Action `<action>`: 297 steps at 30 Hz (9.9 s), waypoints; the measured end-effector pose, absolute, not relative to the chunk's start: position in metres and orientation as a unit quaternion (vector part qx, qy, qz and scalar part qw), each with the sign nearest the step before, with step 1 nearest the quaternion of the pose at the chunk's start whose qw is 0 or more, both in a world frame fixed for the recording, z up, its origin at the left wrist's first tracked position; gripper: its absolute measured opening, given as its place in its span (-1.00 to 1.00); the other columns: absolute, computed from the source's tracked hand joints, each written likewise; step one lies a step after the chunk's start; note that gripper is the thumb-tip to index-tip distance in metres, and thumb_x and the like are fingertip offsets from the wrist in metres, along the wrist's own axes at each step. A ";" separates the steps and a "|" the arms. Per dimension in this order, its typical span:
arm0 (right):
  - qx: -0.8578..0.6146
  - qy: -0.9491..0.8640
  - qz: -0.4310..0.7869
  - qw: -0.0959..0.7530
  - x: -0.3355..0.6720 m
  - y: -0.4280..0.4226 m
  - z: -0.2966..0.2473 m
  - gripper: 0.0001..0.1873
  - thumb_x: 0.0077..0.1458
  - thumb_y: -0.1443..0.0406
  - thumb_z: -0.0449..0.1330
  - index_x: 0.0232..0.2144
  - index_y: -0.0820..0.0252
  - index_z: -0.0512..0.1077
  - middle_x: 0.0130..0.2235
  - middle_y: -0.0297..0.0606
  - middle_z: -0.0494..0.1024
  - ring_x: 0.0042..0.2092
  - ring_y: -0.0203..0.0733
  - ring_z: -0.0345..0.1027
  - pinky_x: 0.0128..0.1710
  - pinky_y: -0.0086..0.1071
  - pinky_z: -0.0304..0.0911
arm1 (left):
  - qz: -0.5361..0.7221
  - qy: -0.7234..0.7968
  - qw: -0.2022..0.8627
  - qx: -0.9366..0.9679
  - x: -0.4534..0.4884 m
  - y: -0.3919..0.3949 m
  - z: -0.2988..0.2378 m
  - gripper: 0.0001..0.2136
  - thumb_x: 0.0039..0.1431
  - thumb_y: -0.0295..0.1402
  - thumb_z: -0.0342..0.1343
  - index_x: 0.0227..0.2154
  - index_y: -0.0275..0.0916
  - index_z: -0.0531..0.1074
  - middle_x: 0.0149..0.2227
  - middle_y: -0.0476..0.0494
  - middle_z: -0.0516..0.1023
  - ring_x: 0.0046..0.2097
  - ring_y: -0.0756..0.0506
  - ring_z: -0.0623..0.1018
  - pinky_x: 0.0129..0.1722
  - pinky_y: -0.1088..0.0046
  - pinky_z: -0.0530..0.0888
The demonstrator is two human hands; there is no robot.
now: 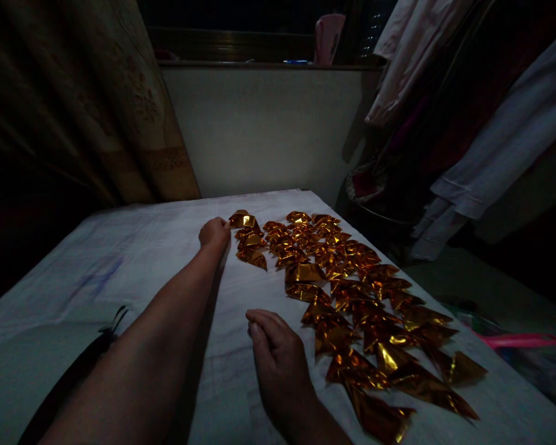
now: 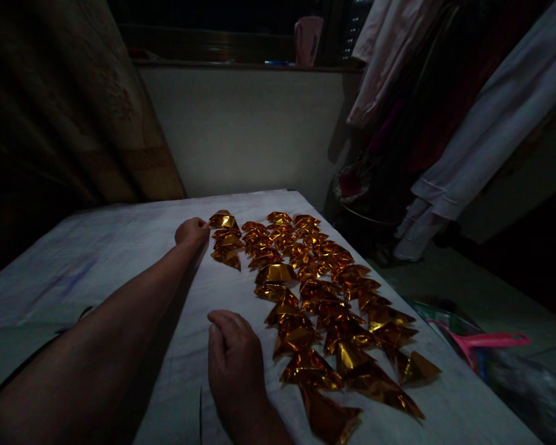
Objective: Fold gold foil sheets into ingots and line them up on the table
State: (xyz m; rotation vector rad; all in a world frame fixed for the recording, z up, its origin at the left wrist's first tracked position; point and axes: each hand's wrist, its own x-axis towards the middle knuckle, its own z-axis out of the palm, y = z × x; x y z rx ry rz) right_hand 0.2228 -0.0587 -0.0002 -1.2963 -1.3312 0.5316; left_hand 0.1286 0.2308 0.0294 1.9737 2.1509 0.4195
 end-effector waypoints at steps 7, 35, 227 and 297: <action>-0.550 -0.572 0.222 0.567 0.222 -0.059 0.000 -0.69 0.25 0.36 0.07 -0.12 0.14 0.60 -0.15 -0.17 0.67 -0.11 -0.18 0.56 -0.06 -0.33 0.48 | 0.163 0.722 0.086 0.667 0.136 0.233 0.029 -0.76 0.36 -0.21 0.11 -0.03 -0.20 0.50 0.00 -0.19 0.55 0.02 -0.21 0.55 0.00 0.16 0.52; -0.546 -0.588 0.215 0.556 0.221 -0.058 -0.001 -0.69 0.22 0.38 0.08 -0.16 0.11 0.60 -0.19 -0.19 0.67 -0.14 -0.15 0.56 -0.10 -0.29 0.46 | 0.064 0.513 -0.029 0.856 0.139 0.218 0.055 -0.78 0.26 -0.38 0.15 -0.07 -0.11 0.60 -0.14 -0.25 0.63 0.08 -0.27 0.48 0.14 0.15 0.23; -0.554 -0.605 0.228 0.524 0.221 -0.057 -0.001 -0.69 0.22 0.38 0.05 -0.16 0.17 0.59 -0.16 -0.18 0.67 -0.10 -0.13 0.54 -0.05 -0.24 0.42 | 0.127 0.562 -0.026 0.817 0.133 0.132 0.040 -0.72 0.33 -0.17 -0.02 -0.08 -0.14 0.50 -0.10 -0.11 0.62 -0.14 -0.16 0.60 -0.22 0.39 0.39; -0.577 -0.686 0.199 0.395 0.217 -0.174 0.007 -0.62 0.28 0.16 -0.01 -0.39 0.12 0.55 -0.42 -0.28 0.63 -0.37 -0.18 0.49 -0.38 -0.44 0.25 | 0.299 0.498 0.152 0.800 -0.008 -0.168 0.002 -0.56 0.32 -0.20 0.00 0.22 -0.12 0.32 0.01 -0.26 0.61 -0.01 -0.23 0.62 -0.03 0.18 0.56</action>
